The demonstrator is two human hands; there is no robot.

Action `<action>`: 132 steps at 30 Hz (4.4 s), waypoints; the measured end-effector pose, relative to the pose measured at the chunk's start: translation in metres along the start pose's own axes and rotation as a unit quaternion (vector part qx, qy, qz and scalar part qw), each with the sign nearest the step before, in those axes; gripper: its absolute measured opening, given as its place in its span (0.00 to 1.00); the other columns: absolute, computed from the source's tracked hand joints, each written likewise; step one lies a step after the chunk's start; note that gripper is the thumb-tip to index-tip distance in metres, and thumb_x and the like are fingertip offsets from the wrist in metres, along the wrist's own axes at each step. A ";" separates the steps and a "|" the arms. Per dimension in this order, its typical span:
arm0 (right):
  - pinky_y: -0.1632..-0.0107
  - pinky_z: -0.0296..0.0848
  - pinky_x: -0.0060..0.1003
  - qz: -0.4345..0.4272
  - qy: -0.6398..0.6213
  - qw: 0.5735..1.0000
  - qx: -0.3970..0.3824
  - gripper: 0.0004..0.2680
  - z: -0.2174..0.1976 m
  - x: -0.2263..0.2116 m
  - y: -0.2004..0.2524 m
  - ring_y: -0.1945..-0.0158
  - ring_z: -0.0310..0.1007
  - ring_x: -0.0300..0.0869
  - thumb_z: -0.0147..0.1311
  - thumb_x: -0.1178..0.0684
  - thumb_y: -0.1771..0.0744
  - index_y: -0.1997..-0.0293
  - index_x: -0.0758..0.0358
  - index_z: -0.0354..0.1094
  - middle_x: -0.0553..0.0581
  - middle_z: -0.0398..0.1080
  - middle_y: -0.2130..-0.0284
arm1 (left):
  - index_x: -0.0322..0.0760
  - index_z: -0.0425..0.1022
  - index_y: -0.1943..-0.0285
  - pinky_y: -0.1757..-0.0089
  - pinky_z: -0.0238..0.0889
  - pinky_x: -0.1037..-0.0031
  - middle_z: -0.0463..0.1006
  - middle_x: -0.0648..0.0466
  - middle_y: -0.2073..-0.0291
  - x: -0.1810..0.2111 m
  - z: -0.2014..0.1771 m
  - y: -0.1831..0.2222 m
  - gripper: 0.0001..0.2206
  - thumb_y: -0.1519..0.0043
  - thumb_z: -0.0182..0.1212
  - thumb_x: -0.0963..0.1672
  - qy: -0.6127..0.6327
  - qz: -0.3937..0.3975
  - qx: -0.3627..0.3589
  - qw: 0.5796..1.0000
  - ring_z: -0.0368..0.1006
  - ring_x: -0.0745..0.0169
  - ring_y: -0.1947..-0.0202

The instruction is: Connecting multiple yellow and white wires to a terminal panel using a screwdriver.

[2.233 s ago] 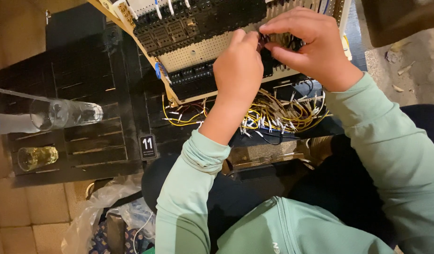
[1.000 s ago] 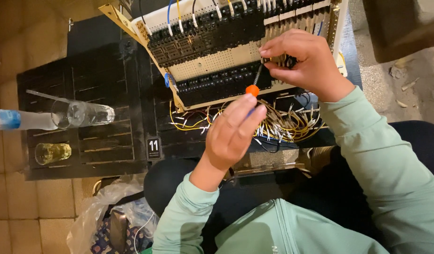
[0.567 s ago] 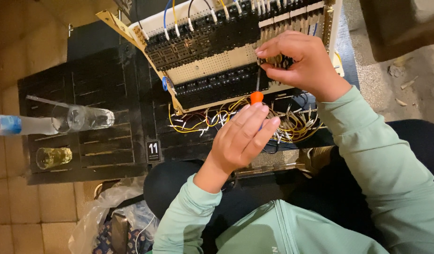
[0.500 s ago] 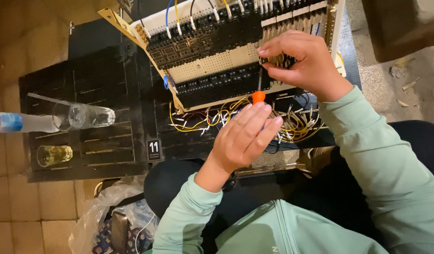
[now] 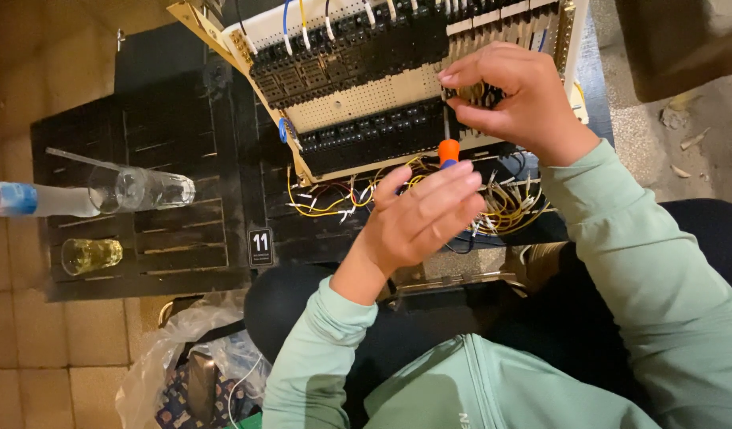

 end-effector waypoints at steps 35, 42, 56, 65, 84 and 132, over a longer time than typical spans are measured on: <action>0.51 0.74 0.52 0.041 -0.025 0.997 0.057 0.07 -0.001 0.000 -0.004 0.56 0.78 0.60 0.66 0.69 0.37 0.58 0.70 0.77 0.68 0.78 0.59 | 0.63 0.74 0.36 0.41 0.46 0.56 0.81 0.59 0.49 0.019 0.005 0.005 0.18 0.33 0.66 0.43 -0.094 -0.037 0.157 0.982 0.82 0.64 0.51; 0.49 0.75 0.53 0.058 -0.020 0.997 0.045 0.07 0.001 -0.001 -0.005 0.55 0.78 0.61 0.66 0.68 0.37 0.58 0.69 0.77 0.68 0.78 0.59 | 0.70 0.75 0.37 0.42 0.55 0.52 0.77 0.59 0.44 0.016 0.003 0.007 0.14 0.30 0.59 0.47 -0.178 -0.052 0.149 0.971 0.77 0.59 0.45; 0.48 0.74 0.53 0.035 -0.019 0.998 0.040 0.08 0.005 0.006 0.001 0.53 0.78 0.60 0.66 0.68 0.36 0.54 0.68 0.78 0.66 0.78 0.57 | 0.61 0.73 0.35 0.39 0.48 0.66 0.82 0.60 0.44 0.017 -0.005 -0.002 0.15 0.27 0.54 0.43 -0.081 -0.034 0.153 0.984 0.80 0.68 0.45; 0.38 0.70 0.50 -0.001 0.060 0.996 -0.064 0.10 0.002 -0.018 -0.001 0.41 0.72 0.56 0.62 0.62 0.31 0.43 0.71 0.72 0.65 0.74 0.48 | 0.50 0.70 0.35 0.42 0.59 0.66 0.81 0.61 0.44 0.021 -0.014 -0.007 0.14 0.27 0.62 0.50 -0.139 0.112 0.013 0.984 0.81 0.68 0.45; 0.66 0.76 0.55 0.168 0.184 0.911 -0.328 0.05 0.068 -0.020 0.086 0.69 0.79 0.58 0.59 0.48 0.36 0.69 0.55 0.76 0.56 0.78 0.73 | 0.32 0.75 0.40 0.60 0.72 0.60 0.75 0.48 0.66 -0.066 -0.034 0.023 0.15 0.31 0.52 0.44 0.097 -0.287 0.124 0.945 0.73 0.47 0.67; 0.72 0.74 0.47 0.180 0.220 0.912 -0.296 0.05 0.079 -0.014 0.077 0.73 0.76 0.47 0.59 0.48 0.34 0.65 0.53 0.76 0.49 0.72 0.73 | 0.46 0.72 0.61 0.78 0.67 0.71 0.66 0.59 0.77 -0.070 0.061 0.077 0.02 0.35 0.56 0.42 -0.102 -0.267 -0.210 0.935 0.72 0.58 0.85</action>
Point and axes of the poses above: each hand's wrist, its own y-axis away from the middle knuckle, its own z-axis out of the palm, x = y × z, the point moved 8 cm from there along -y, towards the middle knuckle
